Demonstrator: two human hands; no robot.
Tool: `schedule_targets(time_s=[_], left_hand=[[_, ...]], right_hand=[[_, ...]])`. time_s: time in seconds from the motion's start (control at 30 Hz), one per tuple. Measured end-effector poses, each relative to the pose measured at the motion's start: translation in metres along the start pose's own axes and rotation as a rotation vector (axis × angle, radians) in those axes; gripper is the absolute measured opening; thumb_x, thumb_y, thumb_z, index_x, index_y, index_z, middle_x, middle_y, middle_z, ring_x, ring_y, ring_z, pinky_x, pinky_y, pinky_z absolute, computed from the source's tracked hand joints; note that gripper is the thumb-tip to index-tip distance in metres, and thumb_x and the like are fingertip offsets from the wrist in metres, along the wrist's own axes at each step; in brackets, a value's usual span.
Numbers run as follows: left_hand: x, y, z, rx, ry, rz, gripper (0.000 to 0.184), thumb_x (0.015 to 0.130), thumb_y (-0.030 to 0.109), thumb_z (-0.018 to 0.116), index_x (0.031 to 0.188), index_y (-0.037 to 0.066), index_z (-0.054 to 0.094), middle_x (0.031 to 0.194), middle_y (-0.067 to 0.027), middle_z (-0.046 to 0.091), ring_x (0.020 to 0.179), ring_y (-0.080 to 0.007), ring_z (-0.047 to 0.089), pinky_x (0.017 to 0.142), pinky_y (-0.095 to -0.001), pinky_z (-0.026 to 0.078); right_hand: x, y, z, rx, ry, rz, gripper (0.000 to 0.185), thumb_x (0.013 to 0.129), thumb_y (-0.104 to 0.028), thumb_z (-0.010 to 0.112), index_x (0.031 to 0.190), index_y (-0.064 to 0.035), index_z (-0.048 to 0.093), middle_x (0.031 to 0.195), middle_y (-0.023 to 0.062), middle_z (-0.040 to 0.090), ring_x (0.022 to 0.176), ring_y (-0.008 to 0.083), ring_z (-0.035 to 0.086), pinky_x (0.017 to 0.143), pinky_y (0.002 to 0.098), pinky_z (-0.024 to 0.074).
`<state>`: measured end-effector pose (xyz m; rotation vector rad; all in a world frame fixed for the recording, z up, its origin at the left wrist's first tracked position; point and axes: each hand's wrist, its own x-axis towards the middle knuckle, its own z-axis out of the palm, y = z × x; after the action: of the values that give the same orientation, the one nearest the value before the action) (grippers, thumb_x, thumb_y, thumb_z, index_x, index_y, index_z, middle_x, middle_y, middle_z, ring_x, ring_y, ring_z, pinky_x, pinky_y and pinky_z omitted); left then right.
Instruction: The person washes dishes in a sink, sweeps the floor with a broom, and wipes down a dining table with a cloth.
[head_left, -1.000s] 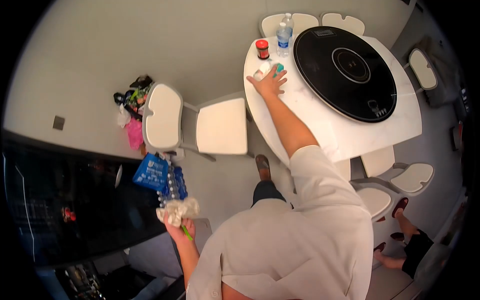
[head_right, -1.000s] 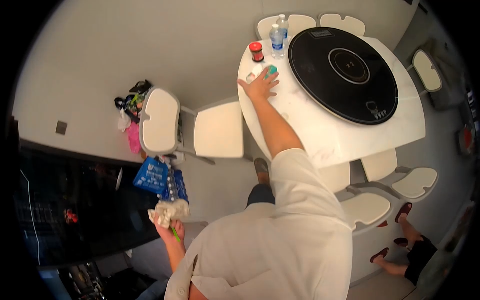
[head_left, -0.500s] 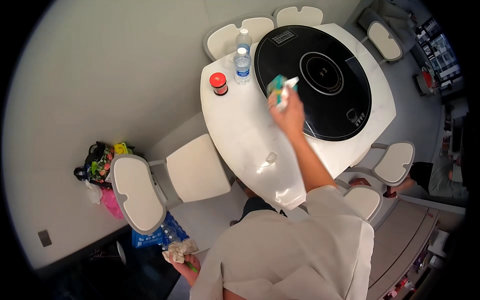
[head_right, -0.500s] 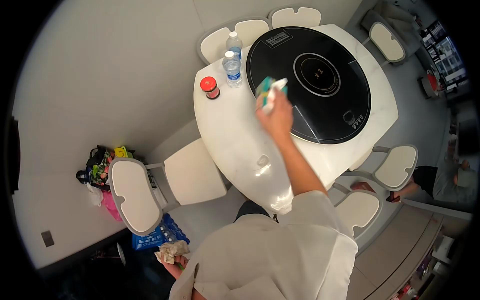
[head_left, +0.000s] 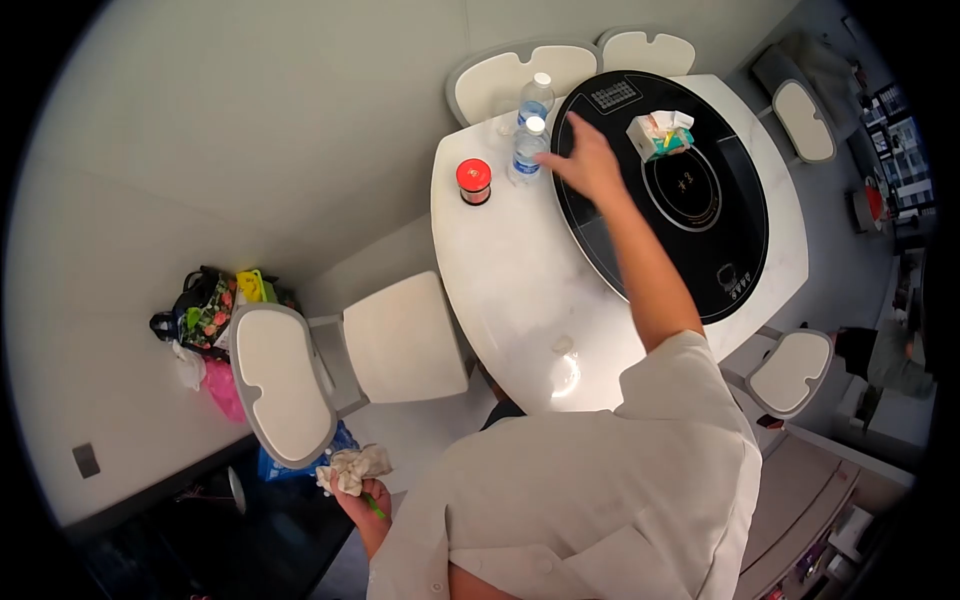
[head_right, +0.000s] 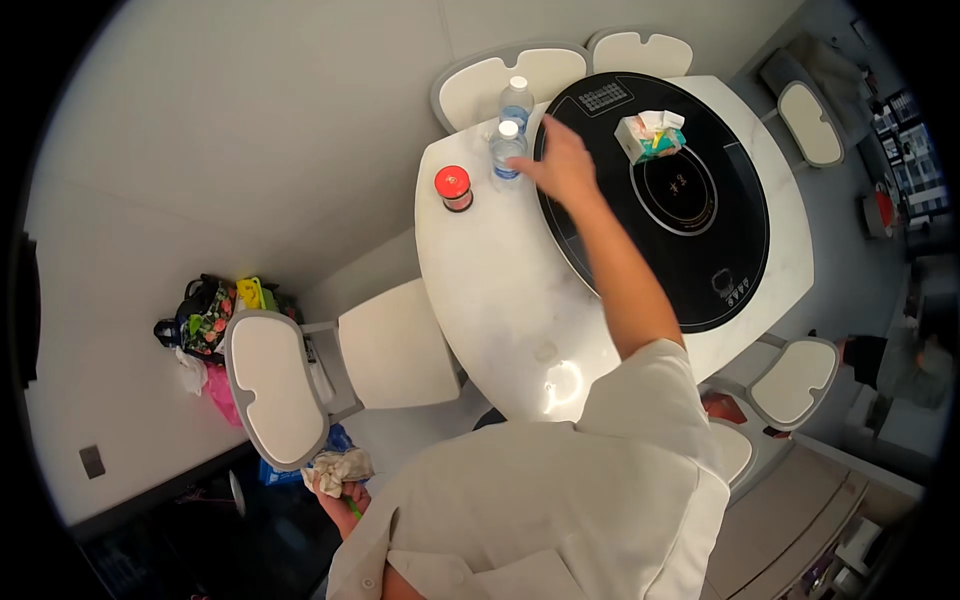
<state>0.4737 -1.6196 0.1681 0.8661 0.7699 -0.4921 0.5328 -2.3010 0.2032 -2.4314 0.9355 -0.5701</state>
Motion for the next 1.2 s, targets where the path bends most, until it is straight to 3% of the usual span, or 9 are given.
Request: schedule_targets(time_s=[0.1, 0.3, 0.4, 0.53, 0.67, 0.9, 1.0, 1.07, 1.2], left_hand=[[0.009, 0.0, -0.003, 0.024, -0.099, -0.04, 0.03, 0.097, 0.042, 0.053, 0.091, 0.014, 0.057, 0.064, 0.0019, 0.053, 0.041, -0.0098, 0.033, 0.035, -0.0231, 0.023], [0.0, 0.002, 0.019, 0.05, -0.026, -0.029, 0.032, 0.097, 0.044, 0.054, 0.093, 0.012, 0.057, 0.067, 0.0009, 0.055, 0.043, -0.0112, 0.037, 0.036, -0.0243, 0.026], [0.004, -0.001, 0.012, 0.052, -0.017, -0.015, 0.033, 0.097, 0.044, 0.053, 0.093, 0.012, 0.057, 0.067, 0.0008, 0.056, 0.044, -0.0112, 0.038, 0.036, -0.0241, 0.027], [0.007, -0.003, 0.005, 0.044, -0.017, -0.033, 0.033, 0.096, 0.045, 0.054, 0.093, 0.012, 0.057, 0.068, 0.0004, 0.057, 0.044, -0.0111, 0.04, 0.036, -0.0237, 0.029], [0.017, -0.01, 0.005, 0.043, -0.031, -0.022, 0.033, 0.096, 0.045, 0.054, 0.094, 0.012, 0.057, 0.068, 0.0005, 0.058, 0.043, -0.0106, 0.041, 0.035, -0.0229, 0.03], [0.001, -0.013, 0.052, -0.006, 0.058, 0.076, 0.033, 0.096, 0.044, 0.054, 0.096, 0.011, 0.057, 0.068, 0.0002, 0.057, 0.042, -0.0103, 0.042, 0.035, -0.0223, 0.031], [0.001, -0.017, 0.051, -0.03, 0.052, 0.087, 0.033, 0.096, 0.044, 0.055, 0.096, 0.011, 0.057, 0.068, 0.0002, 0.057, 0.042, -0.0106, 0.041, 0.035, -0.0225, 0.03], [-0.007, -0.017, 0.06, -0.017, 0.083, 0.1, 0.032, 0.096, 0.044, 0.055, 0.096, 0.012, 0.058, 0.068, 0.0002, 0.057, 0.042, -0.0109, 0.041, 0.035, -0.0227, 0.03], [-0.001, -0.02, 0.06, -0.035, 0.033, 0.075, 0.032, 0.095, 0.043, 0.056, 0.097, 0.011, 0.057, 0.068, -0.0003, 0.057, 0.042, -0.011, 0.041, 0.035, -0.023, 0.03]], right_hand=[[0.0, -0.015, 0.07, 0.011, 0.046, 0.125, 0.1, 0.067, -0.045, 0.088, 0.144, -0.0078, 0.038, 0.136, 0.0199, 0.051, 0.127, 0.0372, 0.051, 0.101, 0.0469, 0.0454], [0.004, -0.005, 0.081, 0.218, 0.19, 0.174, 0.082, 0.071, -0.035, 0.086, 0.134, -0.0068, 0.041, 0.123, 0.0222, 0.06, 0.11, 0.0412, 0.062, 0.093, 0.0486, 0.0496], [0.013, -0.016, 0.002, 0.274, 0.35, 0.144, 0.071, 0.07, -0.039, 0.086, 0.119, -0.0034, 0.049, 0.087, 0.0165, 0.068, 0.08, 0.0368, 0.069, 0.072, 0.043, 0.054], [0.08, 0.041, -0.058, 0.021, 0.419, 0.099, 0.079, 0.069, -0.044, 0.085, 0.12, 0.0036, 0.049, 0.108, 0.0271, 0.065, 0.105, 0.0428, 0.064, 0.091, 0.0486, 0.0499], [0.134, 0.115, -0.046, -0.064, 0.43, 0.299, 0.086, 0.068, -0.047, 0.085, 0.127, 0.002, 0.047, 0.126, 0.0256, 0.057, 0.117, 0.0422, 0.058, 0.097, 0.0482, 0.0485], [0.137, 0.121, -0.034, -0.183, 0.452, 0.38, 0.099, 0.072, -0.046, 0.084, 0.142, 0.0057, 0.037, 0.131, 0.0252, 0.055, 0.119, 0.042, 0.055, 0.099, 0.0472, 0.0466], [0.107, 0.069, -0.043, -0.291, 0.838, -0.061, 0.085, 0.078, -0.042, 0.08, 0.137, 0.007, 0.045, 0.126, 0.0248, 0.059, 0.116, 0.0412, 0.056, 0.096, 0.0473, 0.0468], [0.093, 0.028, -0.02, 0.136, 0.553, -0.296, 0.062, 0.085, -0.037, 0.074, 0.128, 0.004, 0.057, 0.117, 0.0209, 0.065, 0.115, 0.038, 0.057, 0.099, 0.046, 0.0447], [0.113, 0.014, 0.052, 0.085, -0.016, -0.021, 0.095, 0.072, -0.052, 0.082, 0.141, 0.0019, 0.045, 0.121, 0.0246, 0.065, 0.11, 0.0394, 0.064, 0.096, 0.0412, 0.05]])
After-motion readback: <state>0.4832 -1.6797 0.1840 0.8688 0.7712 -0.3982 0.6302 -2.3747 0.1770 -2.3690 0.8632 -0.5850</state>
